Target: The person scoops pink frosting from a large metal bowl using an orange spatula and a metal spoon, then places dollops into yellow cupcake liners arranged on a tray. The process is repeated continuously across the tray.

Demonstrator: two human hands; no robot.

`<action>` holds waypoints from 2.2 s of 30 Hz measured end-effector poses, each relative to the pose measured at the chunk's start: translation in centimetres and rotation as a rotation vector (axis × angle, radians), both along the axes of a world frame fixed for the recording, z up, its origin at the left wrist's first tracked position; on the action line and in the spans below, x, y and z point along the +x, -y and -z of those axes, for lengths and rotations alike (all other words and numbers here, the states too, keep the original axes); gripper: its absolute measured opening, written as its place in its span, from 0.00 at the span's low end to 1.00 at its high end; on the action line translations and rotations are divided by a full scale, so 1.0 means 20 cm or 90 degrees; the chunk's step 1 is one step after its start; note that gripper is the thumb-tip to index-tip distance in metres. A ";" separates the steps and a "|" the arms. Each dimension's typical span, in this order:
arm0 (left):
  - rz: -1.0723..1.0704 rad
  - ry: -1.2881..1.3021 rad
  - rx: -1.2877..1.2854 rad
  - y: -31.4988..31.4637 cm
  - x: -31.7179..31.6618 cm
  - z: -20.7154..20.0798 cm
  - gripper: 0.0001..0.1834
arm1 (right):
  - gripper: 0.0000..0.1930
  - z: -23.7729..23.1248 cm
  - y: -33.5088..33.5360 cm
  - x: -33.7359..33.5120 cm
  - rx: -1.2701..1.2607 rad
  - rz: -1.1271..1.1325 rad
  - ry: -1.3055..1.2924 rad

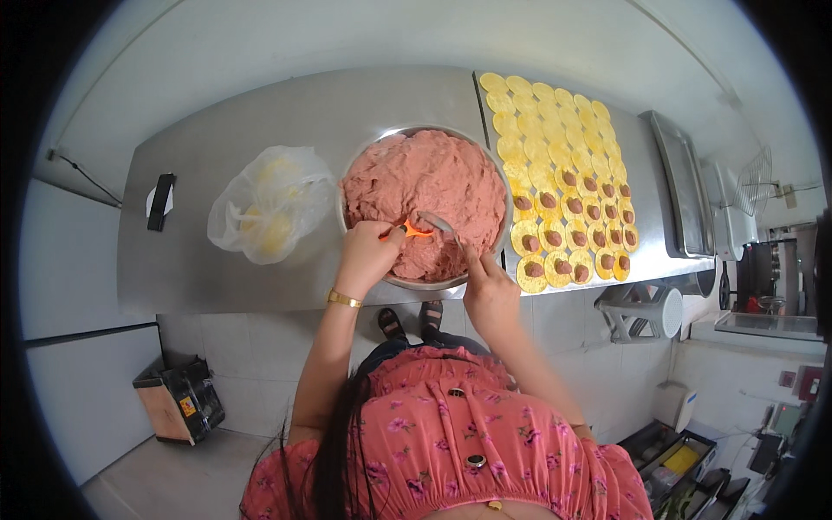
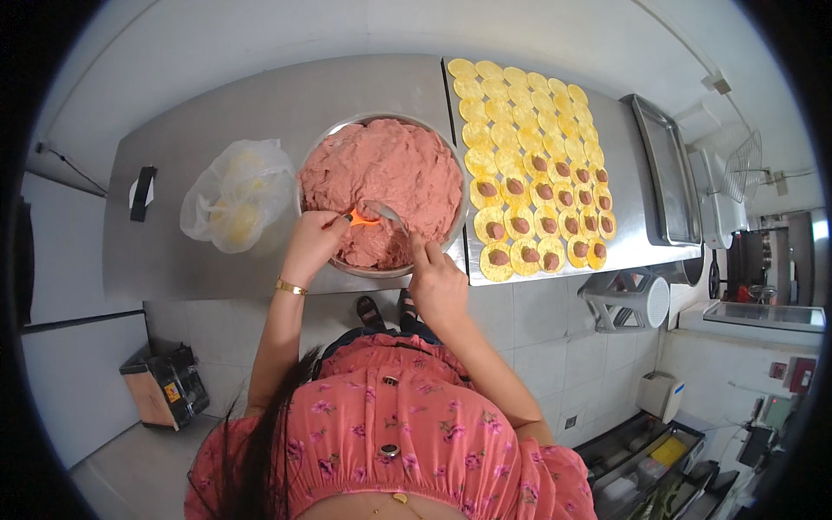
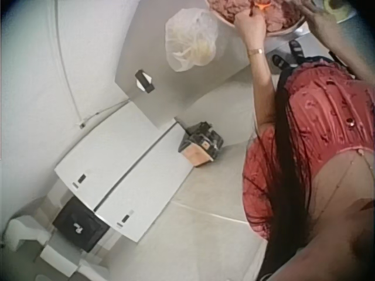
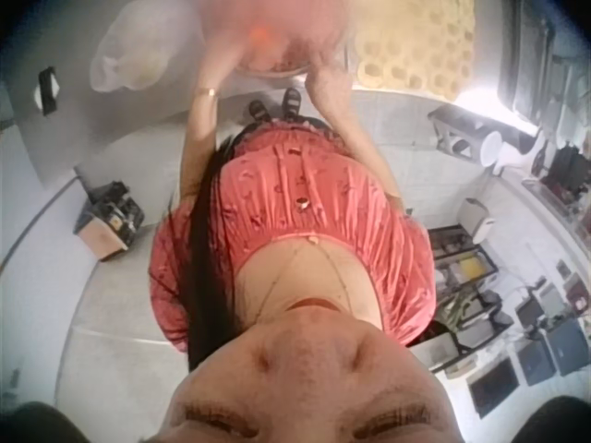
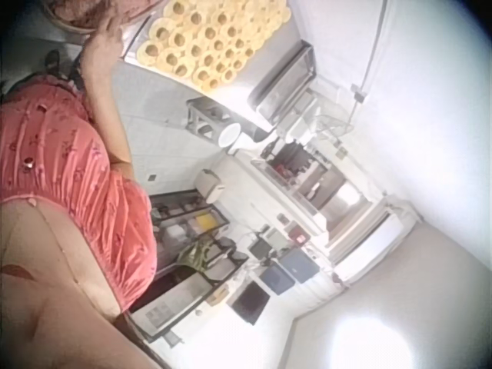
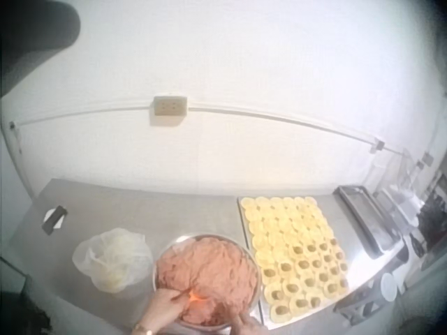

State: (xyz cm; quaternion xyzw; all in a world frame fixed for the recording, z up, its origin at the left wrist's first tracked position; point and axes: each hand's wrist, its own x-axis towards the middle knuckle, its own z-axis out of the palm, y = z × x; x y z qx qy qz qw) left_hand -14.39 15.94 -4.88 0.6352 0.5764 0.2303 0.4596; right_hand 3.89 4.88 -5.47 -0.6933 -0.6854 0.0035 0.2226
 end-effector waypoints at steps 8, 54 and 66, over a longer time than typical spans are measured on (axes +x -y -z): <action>0.067 -0.030 0.089 -0.02 -0.03 0.02 0.13 | 0.18 -0.03 0.02 0.05 0.018 0.038 -0.031; -0.045 0.350 0.015 0.22 -0.20 0.01 0.10 | 0.20 -0.08 -0.03 -0.04 -0.050 -0.069 -0.186; -0.016 0.067 0.314 0.13 -0.11 0.06 0.09 | 0.24 -0.20 0.01 -0.12 -0.073 -0.046 -0.058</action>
